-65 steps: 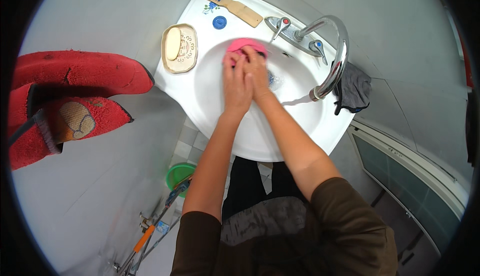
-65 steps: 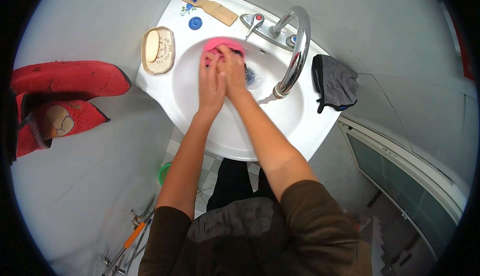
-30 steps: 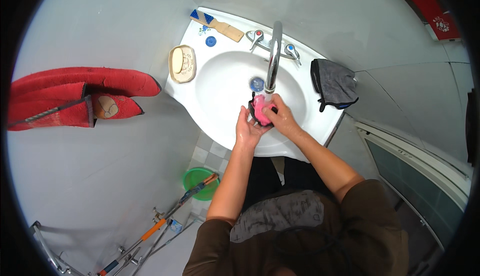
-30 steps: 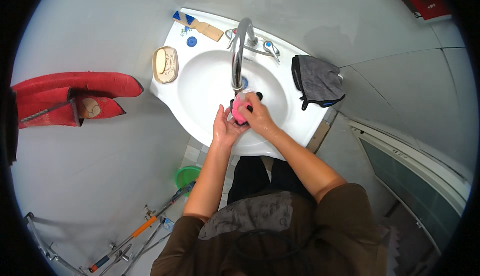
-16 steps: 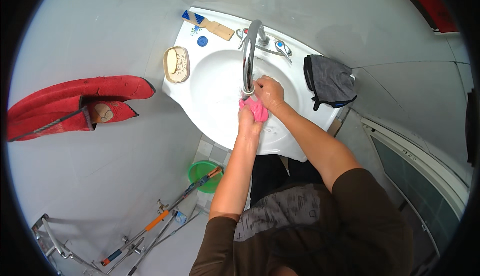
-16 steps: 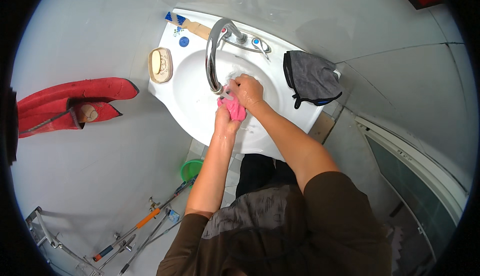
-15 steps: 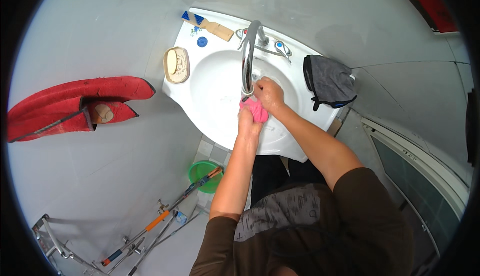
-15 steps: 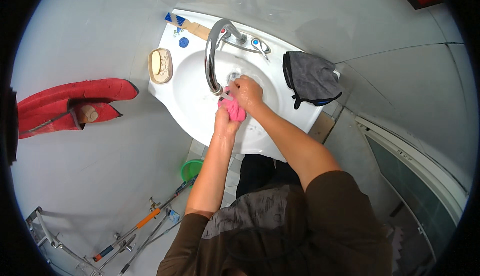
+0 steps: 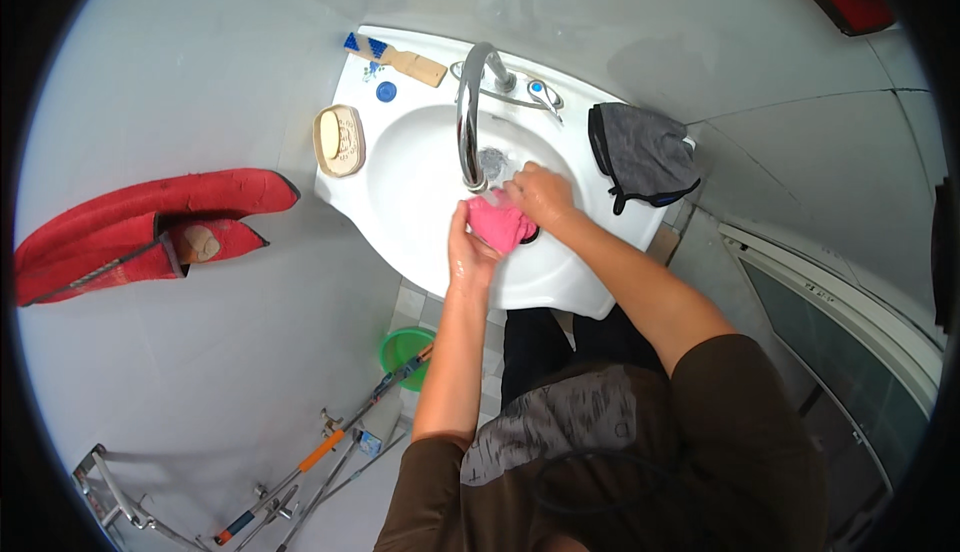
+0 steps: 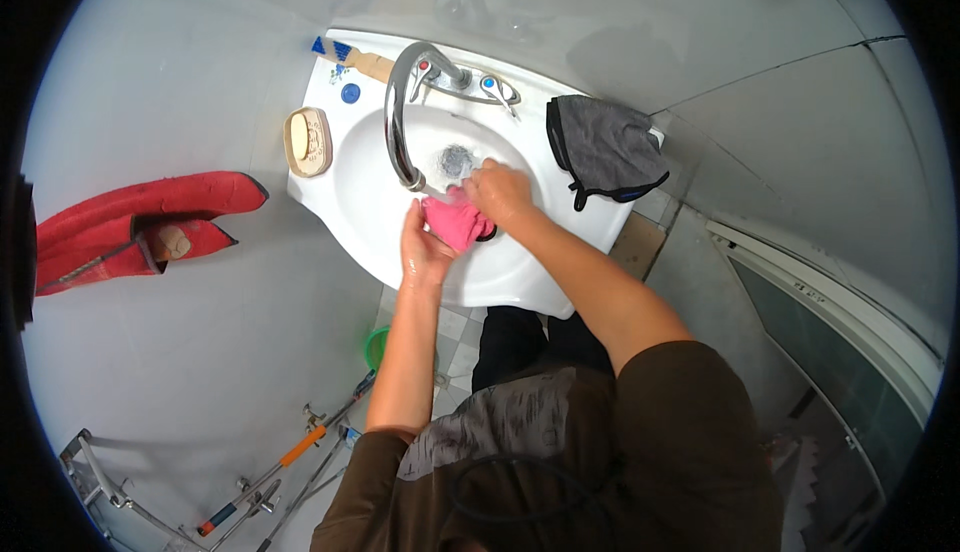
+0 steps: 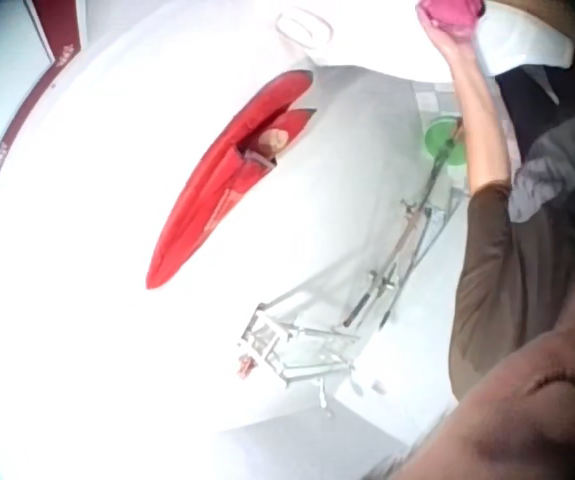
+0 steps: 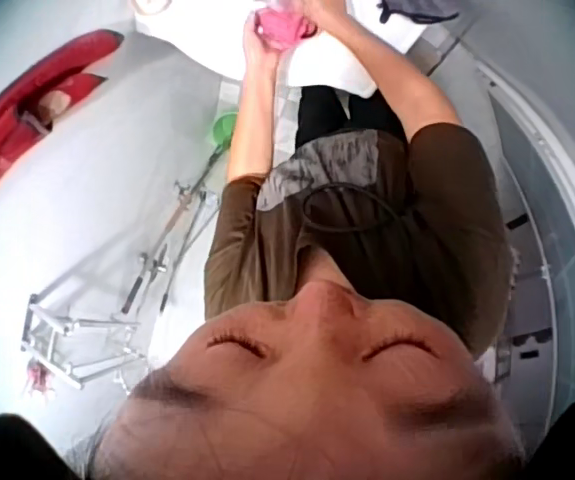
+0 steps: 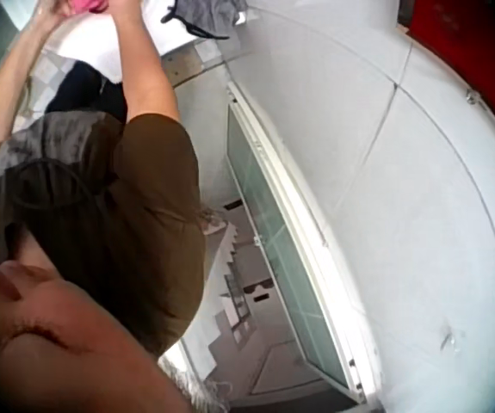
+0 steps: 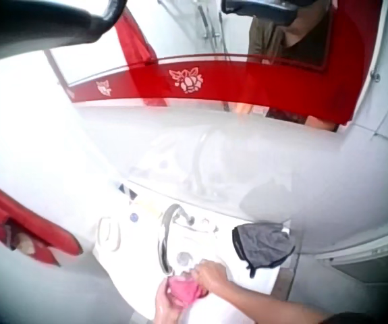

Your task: The person washes a pink and black garment by hand in a sink, rubbing it under running water and wringing it out.

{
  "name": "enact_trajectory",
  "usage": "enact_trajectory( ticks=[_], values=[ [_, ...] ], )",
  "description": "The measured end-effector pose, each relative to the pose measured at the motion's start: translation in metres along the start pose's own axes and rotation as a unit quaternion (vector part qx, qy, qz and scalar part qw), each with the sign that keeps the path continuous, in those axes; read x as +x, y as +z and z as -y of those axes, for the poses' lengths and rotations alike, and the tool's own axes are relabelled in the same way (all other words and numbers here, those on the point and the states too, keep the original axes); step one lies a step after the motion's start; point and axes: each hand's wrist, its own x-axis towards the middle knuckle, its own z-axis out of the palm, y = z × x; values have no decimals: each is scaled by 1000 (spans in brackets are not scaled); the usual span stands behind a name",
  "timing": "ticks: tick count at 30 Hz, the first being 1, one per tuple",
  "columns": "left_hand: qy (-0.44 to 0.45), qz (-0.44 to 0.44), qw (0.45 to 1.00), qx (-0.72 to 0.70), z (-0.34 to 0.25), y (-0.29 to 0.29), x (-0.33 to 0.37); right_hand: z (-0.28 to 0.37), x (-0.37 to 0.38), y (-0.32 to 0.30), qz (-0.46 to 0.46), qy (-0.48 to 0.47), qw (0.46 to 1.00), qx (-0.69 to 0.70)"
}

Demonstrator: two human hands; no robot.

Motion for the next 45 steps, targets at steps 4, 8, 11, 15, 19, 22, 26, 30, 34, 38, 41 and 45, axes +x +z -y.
enact_trajectory(
  ticks=[4, 8, 11, 15, 19, 22, 26, 30, 34, 38, 41, 45],
  values=[
    [109, -16, 978, 180, -41, -6, -17, 0, -16, -6, -72, -110, 991, 24],
    [101, 91, 982, 131, -51, 28, -34, 23, -31, -1, 233, -49, 849, 472],
    [87, 109, 972, 189, -64, 35, -37, 28, -36, 13, 223, -6, 802, 554],
    [159, -22, 928, 337, -59, -6, -19, 27, -33, 28, 126, 183, 664, 714],
    [157, -117, 872, 448, -40, -69, 18, 26, -34, 28, 175, 209, 509, 817],
    [-48, -86, 938, 332, -29, -71, 28, 27, -39, 26, 204, 230, 461, 833],
    [-36, 26, 963, 266, -21, -56, 19, 22, -35, 23, 199, 187, 560, 782],
    [135, 16, 932, 336, -41, -58, 6, 23, -17, 0, 170, 195, 780, 569],
    [217, 50, 913, 343, -63, -43, -16, -3, -6, -7, 91, 160, 906, 382],
    [210, 87, 920, 320, -67, -44, -19, -7, 1, -2, 36, 101, 985, 136],
    [237, 97, 916, 308, -69, -44, -25, -3, 3, -19, 161, 71, 978, 110],
    [240, 99, 914, 313, -68, -37, -32, -15, -7, -25, 211, 93, 938, 258]
  ],
)
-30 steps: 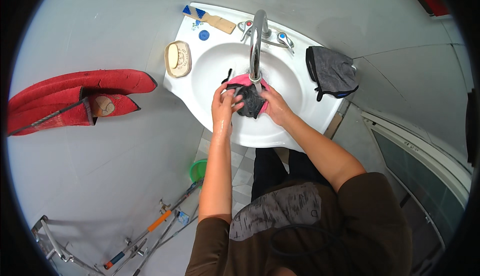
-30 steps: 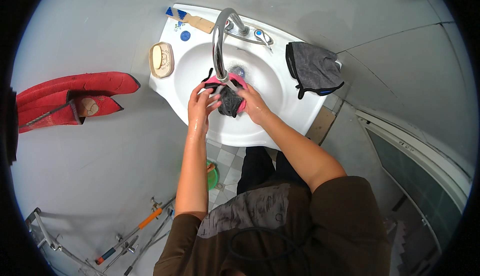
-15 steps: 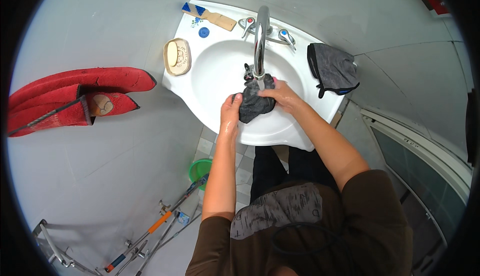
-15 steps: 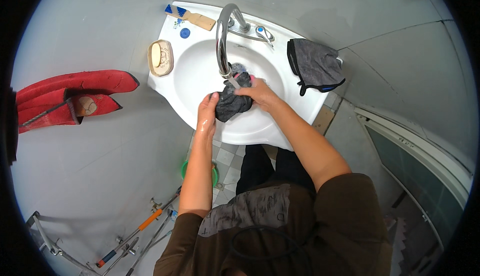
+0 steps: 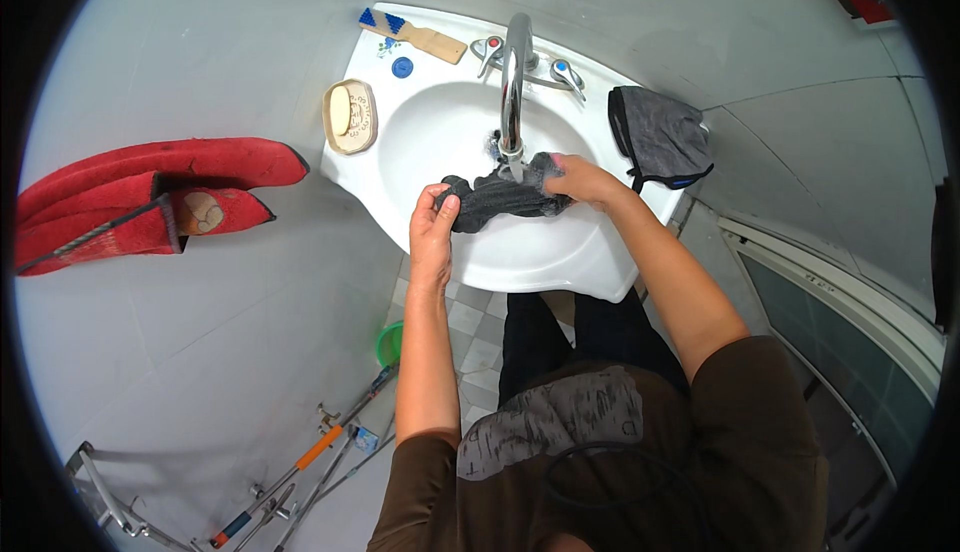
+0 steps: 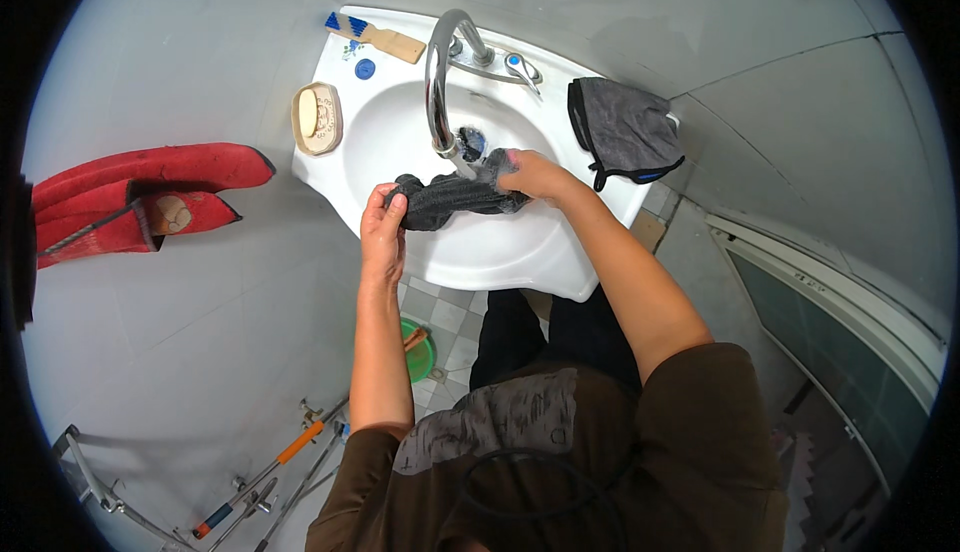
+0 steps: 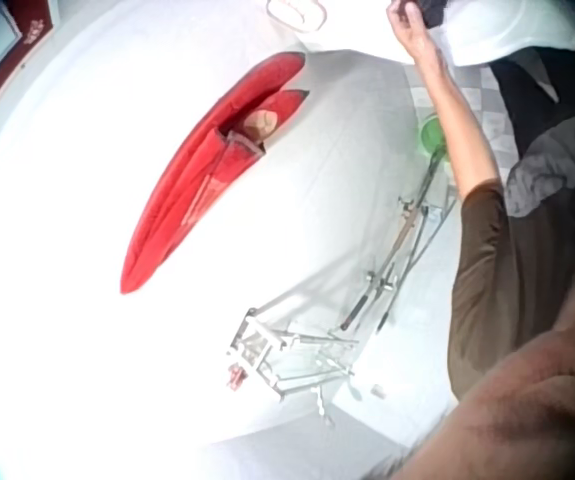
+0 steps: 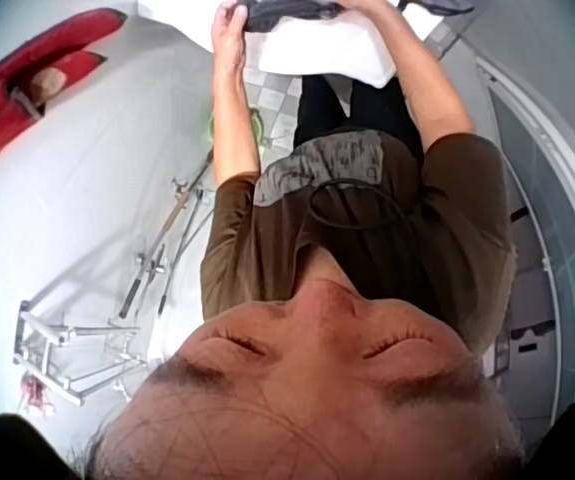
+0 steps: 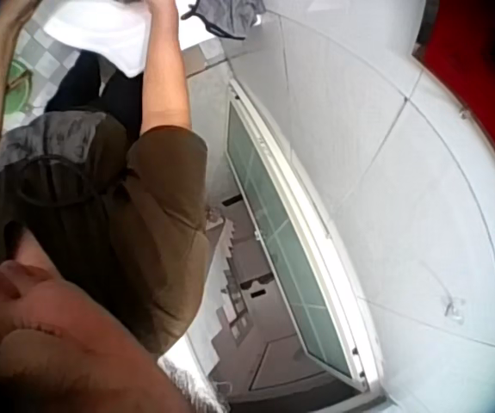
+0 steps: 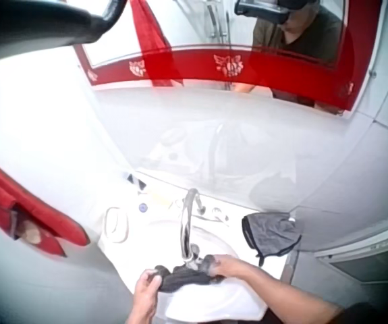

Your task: The person washes a pink and black garment by hand in a sink, rubbing it under running water and wringing it out.

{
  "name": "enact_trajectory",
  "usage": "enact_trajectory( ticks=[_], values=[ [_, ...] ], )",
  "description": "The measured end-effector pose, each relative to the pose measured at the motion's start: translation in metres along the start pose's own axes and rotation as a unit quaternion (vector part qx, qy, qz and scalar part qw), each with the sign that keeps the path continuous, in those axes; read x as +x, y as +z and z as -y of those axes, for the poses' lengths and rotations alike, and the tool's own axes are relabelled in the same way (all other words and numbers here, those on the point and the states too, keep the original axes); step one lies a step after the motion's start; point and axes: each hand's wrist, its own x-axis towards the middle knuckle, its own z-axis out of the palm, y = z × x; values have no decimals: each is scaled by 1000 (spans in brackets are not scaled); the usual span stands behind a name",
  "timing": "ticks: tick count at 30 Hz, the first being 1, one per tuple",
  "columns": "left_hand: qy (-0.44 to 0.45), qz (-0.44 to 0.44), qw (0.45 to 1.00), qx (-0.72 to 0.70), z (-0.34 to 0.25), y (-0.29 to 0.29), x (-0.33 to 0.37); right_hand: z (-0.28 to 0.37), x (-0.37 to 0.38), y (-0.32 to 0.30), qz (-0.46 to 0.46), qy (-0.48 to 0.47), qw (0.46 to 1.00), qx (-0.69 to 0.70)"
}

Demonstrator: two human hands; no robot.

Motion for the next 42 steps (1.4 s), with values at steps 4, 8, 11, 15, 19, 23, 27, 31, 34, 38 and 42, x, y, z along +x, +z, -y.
enact_trajectory(
  ticks=[4, 8, 11, 15, 19, 23, 27, 31, 34, 38, 42],
  values=[
    [-8, 48, 993, -110, -14, 10, -2, -8, 1, 7, 14, 129, 902, 413],
    [5, 41, 985, -168, -17, 4, 6, -7, -2, 20, -134, 126, 859, 478],
    [14, -26, 988, -151, -21, 7, 15, -14, -2, 9, -79, -25, 930, 358],
    [10, -77, 991, -110, -13, -16, 29, 0, -16, -3, -97, -130, 976, -148],
    [-52, -129, 990, -14, 12, -23, 38, 21, -18, -6, -193, -86, 947, -243],
    [-132, -168, 972, 98, 53, 0, 32, 4, -2, 6, -270, -248, 918, -150],
    [-295, -154, 937, -108, 81, 31, 27, 4, 5, 33, -226, -320, 912, -121],
    [-252, -97, 917, -294, 85, 43, 36, 24, -9, 70, -100, -232, 964, 87],
    [-336, 71, 880, -329, 72, 33, 45, 43, -29, 86, -119, -305, 943, 50],
    [-272, 157, 859, -404, 80, 10, 48, 64, -47, 102, -160, -402, 901, -44],
    [-273, -7, 904, -330, 76, 39, 46, 45, -7, 93, -307, -419, 841, -151]
  ],
)
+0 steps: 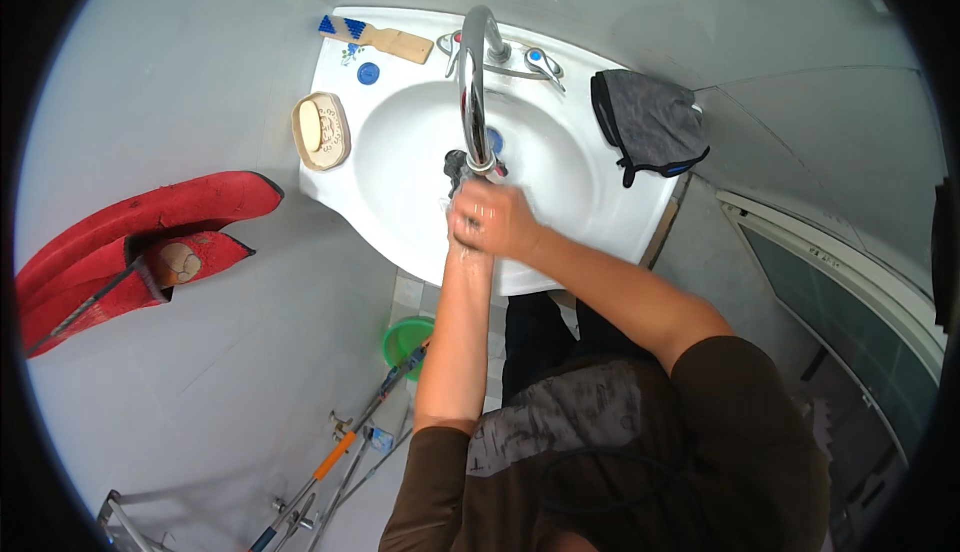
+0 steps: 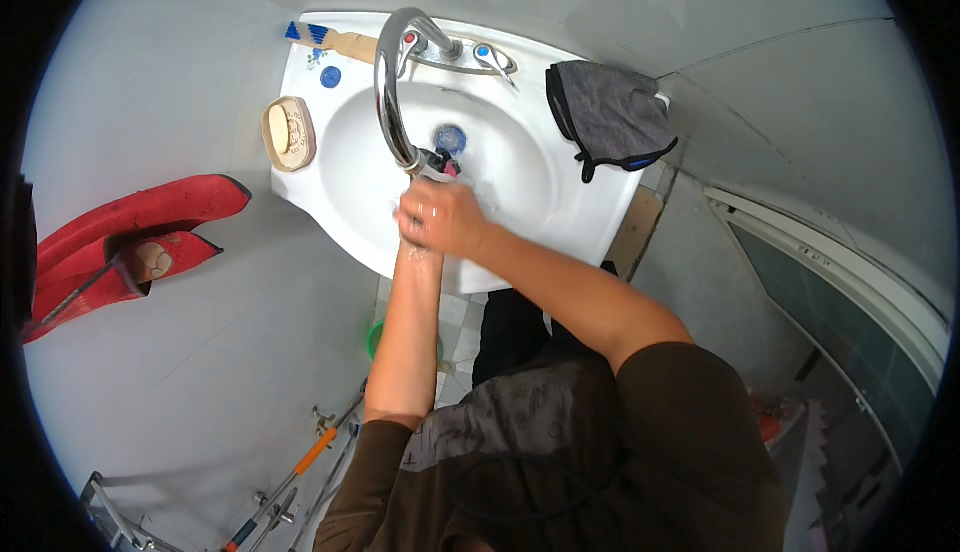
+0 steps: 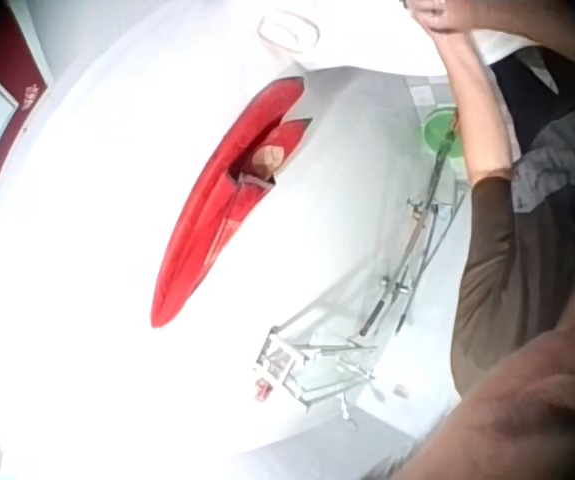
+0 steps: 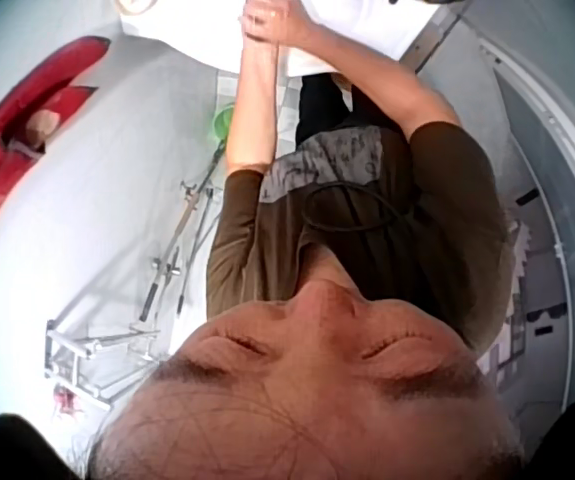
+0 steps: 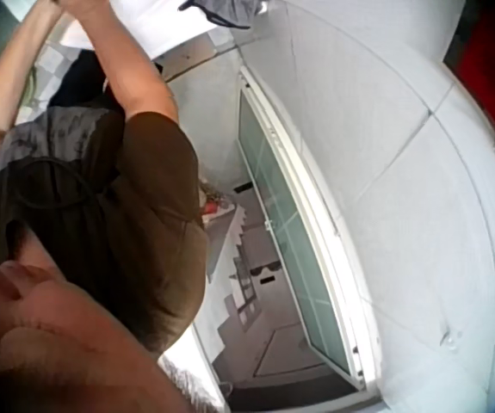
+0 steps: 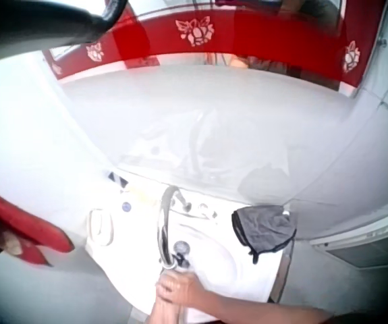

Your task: The person washes a pink and black garment by hand in a sink, rubbing it under running water and wringing it out.

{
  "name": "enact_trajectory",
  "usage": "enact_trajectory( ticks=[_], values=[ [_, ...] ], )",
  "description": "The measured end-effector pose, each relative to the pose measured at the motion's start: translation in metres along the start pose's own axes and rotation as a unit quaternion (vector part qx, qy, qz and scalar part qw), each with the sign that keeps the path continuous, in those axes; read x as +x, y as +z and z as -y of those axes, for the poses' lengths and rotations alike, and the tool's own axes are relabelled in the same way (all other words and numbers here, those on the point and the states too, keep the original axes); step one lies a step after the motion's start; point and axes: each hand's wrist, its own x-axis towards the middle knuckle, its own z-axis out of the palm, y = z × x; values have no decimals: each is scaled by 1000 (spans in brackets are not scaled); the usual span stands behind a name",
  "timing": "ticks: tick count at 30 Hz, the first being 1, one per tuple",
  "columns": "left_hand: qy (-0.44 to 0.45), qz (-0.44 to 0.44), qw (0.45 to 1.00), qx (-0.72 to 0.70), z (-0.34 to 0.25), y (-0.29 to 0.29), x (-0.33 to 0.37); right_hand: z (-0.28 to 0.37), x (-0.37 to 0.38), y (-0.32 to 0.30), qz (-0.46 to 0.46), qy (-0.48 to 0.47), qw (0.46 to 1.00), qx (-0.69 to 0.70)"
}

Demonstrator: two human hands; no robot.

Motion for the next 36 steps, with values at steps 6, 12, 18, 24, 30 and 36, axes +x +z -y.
enact_trajectory(
  ticks=[6, 12, 18, 24, 30, 36],
  values=[
    [91, -155, 982, 59, 9, 15, 4, -72, 2, 4, 117, 275, 953, -51],
    [96, -44, 870, 481, -18, 10, -27, -99, -11, -16, 110, 450, 845, 267],
    [170, 74, 657, 730, -40, 9, -24, -101, 16, -31, 243, 446, 797, 326],
    [143, -211, 924, 286, 1, -12, -11, -72, 12, -17, 108, 356, 899, 231],
    [-66, 208, 975, -39, -8, -54, 10, 24, -3, -12, 104, 133, 962, 212],
    [119, 63, 983, 121, 5, -34, -9, 24, -5, -1, 34, 75, 994, 71]
  ],
)
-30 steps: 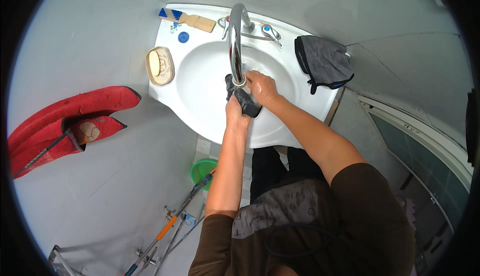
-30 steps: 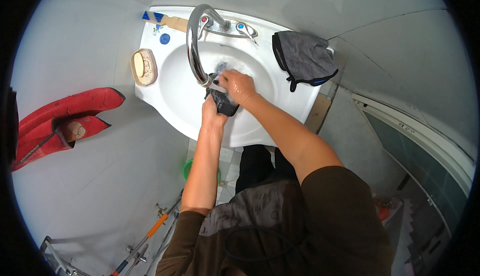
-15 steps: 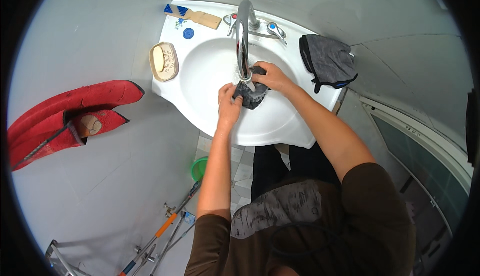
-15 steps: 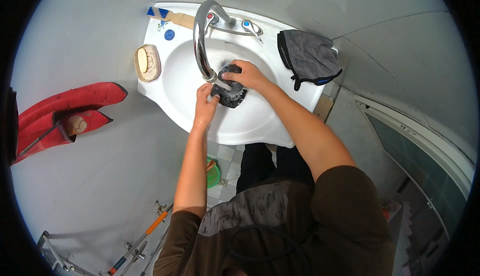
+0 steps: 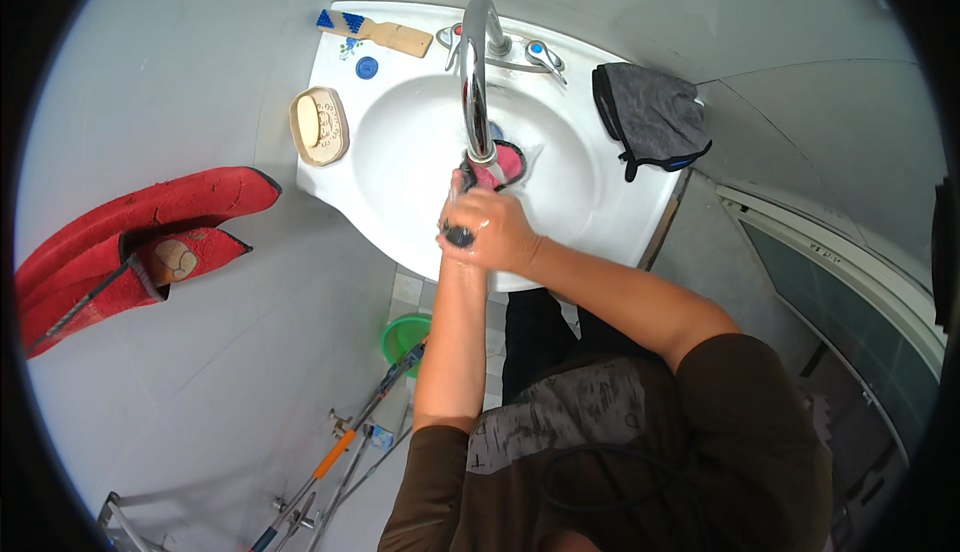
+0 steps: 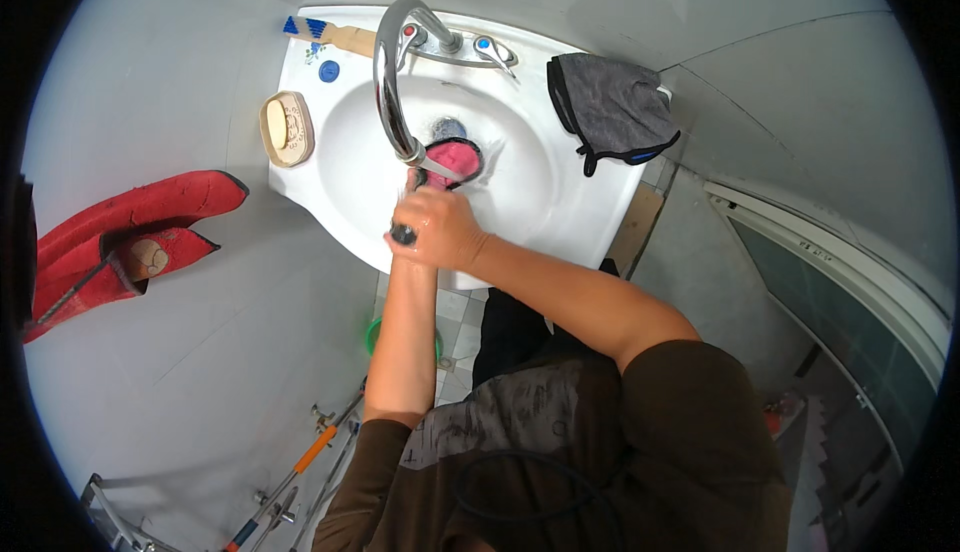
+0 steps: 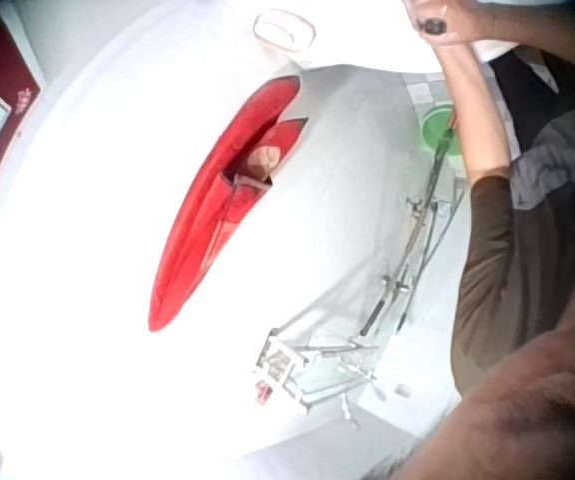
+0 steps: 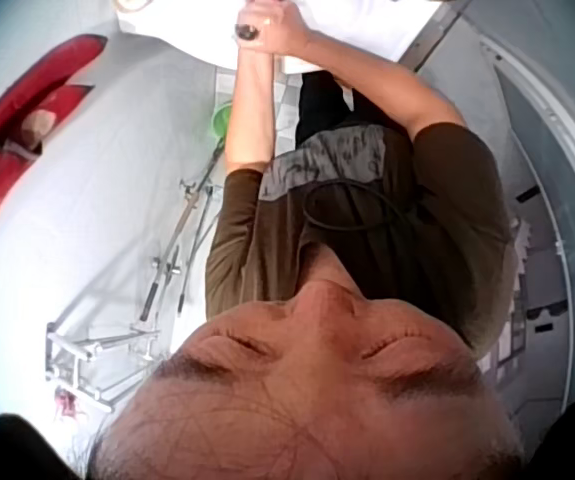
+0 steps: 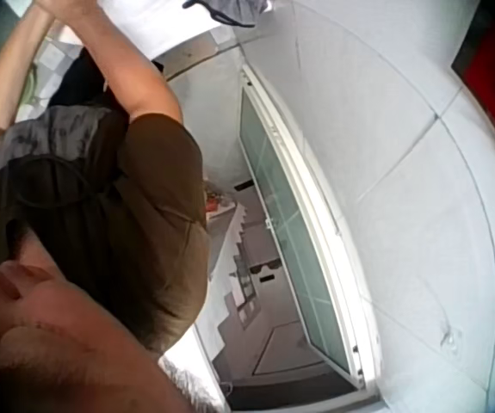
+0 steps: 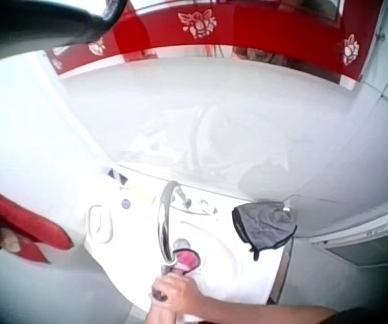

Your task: The person washes a pink and black garment by hand in a sink, rubbing it under running water and wringing it out.

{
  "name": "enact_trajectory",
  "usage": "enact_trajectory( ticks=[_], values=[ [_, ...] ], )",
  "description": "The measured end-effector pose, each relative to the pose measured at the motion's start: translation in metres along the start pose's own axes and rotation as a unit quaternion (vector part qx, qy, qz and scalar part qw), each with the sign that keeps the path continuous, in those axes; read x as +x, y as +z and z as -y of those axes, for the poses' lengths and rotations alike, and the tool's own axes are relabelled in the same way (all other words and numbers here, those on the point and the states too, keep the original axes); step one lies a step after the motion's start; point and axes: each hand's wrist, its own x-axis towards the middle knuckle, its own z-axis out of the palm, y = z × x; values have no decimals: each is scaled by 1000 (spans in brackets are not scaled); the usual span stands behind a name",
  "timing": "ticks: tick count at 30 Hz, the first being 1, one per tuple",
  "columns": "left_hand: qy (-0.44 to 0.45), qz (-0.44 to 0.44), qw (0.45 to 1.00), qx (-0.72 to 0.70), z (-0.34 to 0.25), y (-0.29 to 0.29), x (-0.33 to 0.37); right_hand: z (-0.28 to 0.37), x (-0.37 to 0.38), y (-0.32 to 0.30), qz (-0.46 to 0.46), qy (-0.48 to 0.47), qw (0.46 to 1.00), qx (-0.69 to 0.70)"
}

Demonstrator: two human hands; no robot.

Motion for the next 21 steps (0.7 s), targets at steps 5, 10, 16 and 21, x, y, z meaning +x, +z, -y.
enact_trajectory(
  ticks=[5, 10, 16, 21],
  values=[
    [-71, -211, 969, -111, -14, 42, 17, -41, 31, -3, -111, 126, 986, 1],
    [-37, -205, 976, -69, -5, 40, 22, -89, 29, -29, -2, 270, 956, -118],
    [38, -101, 994, -32, -23, 20, 14, -53, -12, -65, 99, 166, 975, 106],
    [45, -58, 997, -9, -22, 33, 4, -75, -15, -43, 24, 224, 966, 125]
  ],
)
